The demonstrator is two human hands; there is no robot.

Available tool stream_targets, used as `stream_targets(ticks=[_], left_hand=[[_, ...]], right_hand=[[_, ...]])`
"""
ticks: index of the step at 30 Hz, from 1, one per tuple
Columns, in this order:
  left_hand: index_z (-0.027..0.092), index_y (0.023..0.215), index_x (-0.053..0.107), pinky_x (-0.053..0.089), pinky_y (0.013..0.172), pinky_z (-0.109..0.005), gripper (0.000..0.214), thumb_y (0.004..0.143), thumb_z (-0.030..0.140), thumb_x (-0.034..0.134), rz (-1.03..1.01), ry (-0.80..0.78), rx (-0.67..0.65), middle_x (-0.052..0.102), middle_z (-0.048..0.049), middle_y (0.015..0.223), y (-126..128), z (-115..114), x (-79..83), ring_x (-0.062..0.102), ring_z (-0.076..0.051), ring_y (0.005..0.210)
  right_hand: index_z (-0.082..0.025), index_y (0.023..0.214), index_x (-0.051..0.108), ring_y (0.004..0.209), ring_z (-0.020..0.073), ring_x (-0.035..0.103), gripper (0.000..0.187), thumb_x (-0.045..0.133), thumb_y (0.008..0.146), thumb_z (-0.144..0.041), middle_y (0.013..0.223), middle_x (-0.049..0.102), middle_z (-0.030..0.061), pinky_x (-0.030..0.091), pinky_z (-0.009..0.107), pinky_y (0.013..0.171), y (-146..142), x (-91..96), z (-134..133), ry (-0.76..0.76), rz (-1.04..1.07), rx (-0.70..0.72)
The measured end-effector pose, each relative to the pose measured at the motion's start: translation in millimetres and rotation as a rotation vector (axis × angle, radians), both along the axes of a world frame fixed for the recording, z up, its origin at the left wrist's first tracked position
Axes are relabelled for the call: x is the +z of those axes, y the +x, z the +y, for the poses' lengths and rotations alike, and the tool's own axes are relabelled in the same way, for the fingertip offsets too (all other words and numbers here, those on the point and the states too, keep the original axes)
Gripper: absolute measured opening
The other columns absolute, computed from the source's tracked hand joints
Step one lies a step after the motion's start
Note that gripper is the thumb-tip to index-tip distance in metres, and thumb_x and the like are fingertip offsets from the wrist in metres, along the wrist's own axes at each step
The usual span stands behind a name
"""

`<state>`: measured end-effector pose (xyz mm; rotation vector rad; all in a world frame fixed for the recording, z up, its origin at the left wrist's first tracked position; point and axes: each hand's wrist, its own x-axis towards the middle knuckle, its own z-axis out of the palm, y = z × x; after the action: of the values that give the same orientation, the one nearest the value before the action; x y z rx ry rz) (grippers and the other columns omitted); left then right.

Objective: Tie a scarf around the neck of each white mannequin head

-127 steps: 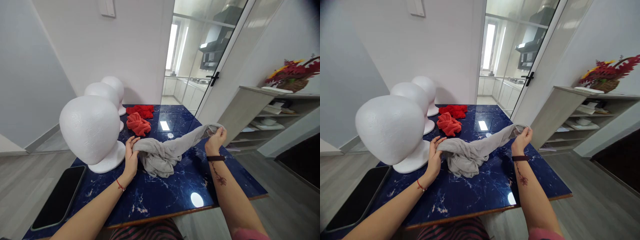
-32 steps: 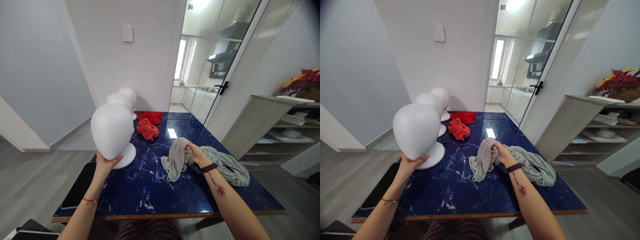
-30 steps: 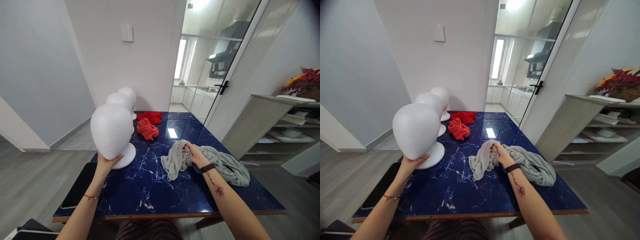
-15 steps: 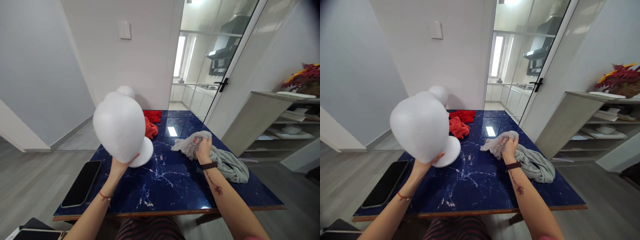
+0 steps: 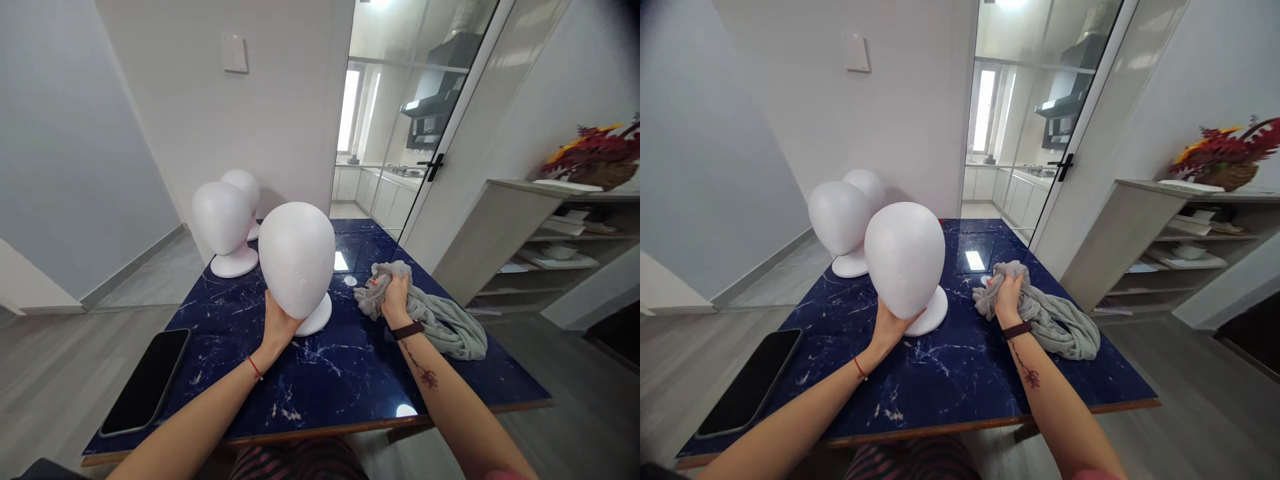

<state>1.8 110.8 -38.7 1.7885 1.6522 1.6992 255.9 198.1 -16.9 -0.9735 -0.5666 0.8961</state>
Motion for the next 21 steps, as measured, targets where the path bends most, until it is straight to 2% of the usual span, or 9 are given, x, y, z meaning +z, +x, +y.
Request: stream_targets(ticks=[7,14,21], left_hand=[[0.014,0.125,0.043,0.043,0.095,-0.049,0.084,0.055,0.044,0.08,0.019,0.017,0.063,0.049,-0.0153,0.122,-1,2,-2.5,0.049,-0.033,0.116],[0.015,0.125,0.04,0.043,0.094,-0.047,0.083,0.057,0.043,0.079,0.079,-0.032,0.037,0.048,-0.013,0.117,-4,1,-4.1,0.049,-0.032,0.113],[0.015,0.127,0.036,0.04,0.098,-0.049,0.09,0.055,0.046,0.08,0.109,-0.033,0.023,0.046,-0.0135,0.117,-7,4,-11.4,0.045,-0.033,0.117]], right_hand=[[-0.027,0.1,0.043,0.044,0.0081,0.052,0.035,0.057,0.072,-0.045,0.07,0.052,-0.0088,0.053,0.027,0.049,-15,-4.1,-8,-0.036,-0.07,0.112],[-0.026,0.098,0.045,0.04,0.0078,0.05,0.034,0.058,0.069,-0.038,0.064,0.053,-0.0095,0.051,0.025,0.044,-22,-10.2,-10,-0.034,-0.097,0.143],[-0.023,0.094,0.048,0.04,0.0074,0.049,0.031,0.059,0.07,-0.038,0.062,0.055,-0.0087,0.052,0.023,0.044,-27,-25.0,-5,-0.057,-0.134,0.217]])
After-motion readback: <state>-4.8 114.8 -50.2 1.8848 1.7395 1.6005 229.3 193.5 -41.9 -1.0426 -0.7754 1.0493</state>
